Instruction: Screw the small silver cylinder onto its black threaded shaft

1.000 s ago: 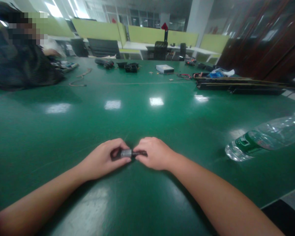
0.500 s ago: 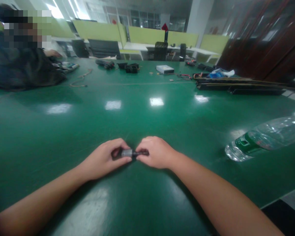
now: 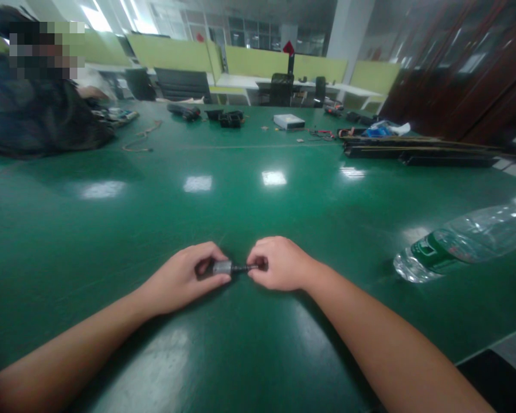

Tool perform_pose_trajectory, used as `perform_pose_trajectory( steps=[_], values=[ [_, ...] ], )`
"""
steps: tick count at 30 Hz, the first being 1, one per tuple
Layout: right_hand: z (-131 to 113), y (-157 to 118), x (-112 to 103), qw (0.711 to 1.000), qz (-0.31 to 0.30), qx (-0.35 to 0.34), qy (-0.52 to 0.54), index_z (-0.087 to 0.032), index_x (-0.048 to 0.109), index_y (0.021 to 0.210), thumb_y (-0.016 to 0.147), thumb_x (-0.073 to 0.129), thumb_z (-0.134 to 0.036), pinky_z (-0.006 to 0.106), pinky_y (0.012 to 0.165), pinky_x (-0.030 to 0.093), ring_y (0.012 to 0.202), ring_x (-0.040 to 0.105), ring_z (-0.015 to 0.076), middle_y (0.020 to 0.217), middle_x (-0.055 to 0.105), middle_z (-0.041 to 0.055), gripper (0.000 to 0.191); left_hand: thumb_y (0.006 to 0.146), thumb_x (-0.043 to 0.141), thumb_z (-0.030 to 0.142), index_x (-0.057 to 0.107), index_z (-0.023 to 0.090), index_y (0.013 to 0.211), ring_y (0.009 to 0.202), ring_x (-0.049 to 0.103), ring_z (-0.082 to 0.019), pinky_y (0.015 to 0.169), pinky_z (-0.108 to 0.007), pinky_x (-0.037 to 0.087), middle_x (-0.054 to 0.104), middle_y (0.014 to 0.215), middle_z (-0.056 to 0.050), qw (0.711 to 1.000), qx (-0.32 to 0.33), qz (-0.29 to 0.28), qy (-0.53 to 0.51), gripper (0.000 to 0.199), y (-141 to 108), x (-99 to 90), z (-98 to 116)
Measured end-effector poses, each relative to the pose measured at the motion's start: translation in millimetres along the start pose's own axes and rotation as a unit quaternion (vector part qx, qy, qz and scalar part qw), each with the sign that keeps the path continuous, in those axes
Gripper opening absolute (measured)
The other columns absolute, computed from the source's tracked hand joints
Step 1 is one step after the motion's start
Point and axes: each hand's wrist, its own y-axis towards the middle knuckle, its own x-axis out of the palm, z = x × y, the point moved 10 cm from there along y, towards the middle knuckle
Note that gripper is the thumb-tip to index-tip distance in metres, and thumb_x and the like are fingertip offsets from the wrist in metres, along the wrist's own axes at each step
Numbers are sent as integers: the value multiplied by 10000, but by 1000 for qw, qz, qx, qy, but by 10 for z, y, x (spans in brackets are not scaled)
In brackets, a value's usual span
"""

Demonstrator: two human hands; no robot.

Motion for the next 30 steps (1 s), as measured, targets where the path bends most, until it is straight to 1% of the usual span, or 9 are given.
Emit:
perform_pose_trajectory(
  steps=[4, 8, 10, 19, 23, 28, 30],
  values=[
    [56, -22, -54, 1000, -19, -1, -1, -160, 746, 826, 750, 716, -149, 237, 665, 442, 691, 597, 123, 768, 681, 19, 83, 850, 686, 449, 672, 194, 930, 677, 560, -161, 616, -265, 380, 620, 761, 7, 1000, -2, -3, 3, 268, 3, 8, -6],
    [254, -63, -113, 998, -46, 51, 15, -149, 745, 813, 722, 705, -127, 217, 615, 444, 649, 595, 108, 741, 678, 8, 101, 858, 674, 452, 671, 195, 925, 662, 546, -158, 602, -260, 371, 600, 737, 12, 1000, -2, -6, 5, 266, 5, 24, -19],
    [292, -77, -132, 997, -47, 58, 24, -148, 747, 811, 723, 702, -131, 213, 606, 445, 639, 594, 103, 738, 678, 6, 101, 859, 673, 446, 670, 195, 927, 663, 545, -159, 602, -259, 371, 599, 737, 11, 1000, -3, -5, 6, 261, 4, 23, -23],
    [184, -48, -83, 998, -37, 38, 23, -156, 759, 837, 755, 720, -167, 227, 632, 446, 667, 601, 110, 760, 681, 13, 92, 848, 680, 456, 669, 196, 926, 666, 551, -159, 603, -260, 374, 605, 739, 13, 1000, -5, -7, 1, 272, 4, 13, -18],
    [94, -15, -48, 1000, -19, 11, 13, -163, 763, 859, 773, 721, -164, 234, 648, 440, 689, 596, 119, 773, 676, 18, 96, 845, 676, 450, 666, 199, 925, 660, 545, -157, 600, -259, 371, 601, 731, 16, 1000, -2, -4, 2, 264, 4, 15, -27],
    [-41, 14, 42, 999, -2, -20, 39, -180, 750, 992, 783, 713, -131, 241, 720, 466, 774, 617, 134, 873, 694, 28, 218, 835, 685, 431, 667, 202, 934, 664, 544, -153, 612, -259, 379, 602, 736, 19, 1000, 9, 0, 3, 250, 3, 20, -16],
    [-61, 20, 69, 999, -1, -23, 39, -183, 747, 1009, 795, 696, -120, 244, 737, 470, 787, 620, 137, 883, 697, 29, 229, 829, 692, 427, 669, 203, 947, 668, 545, -155, 616, -260, 380, 606, 743, 18, 1000, 8, -1, 6, 254, 6, 20, -12]
  ],
)
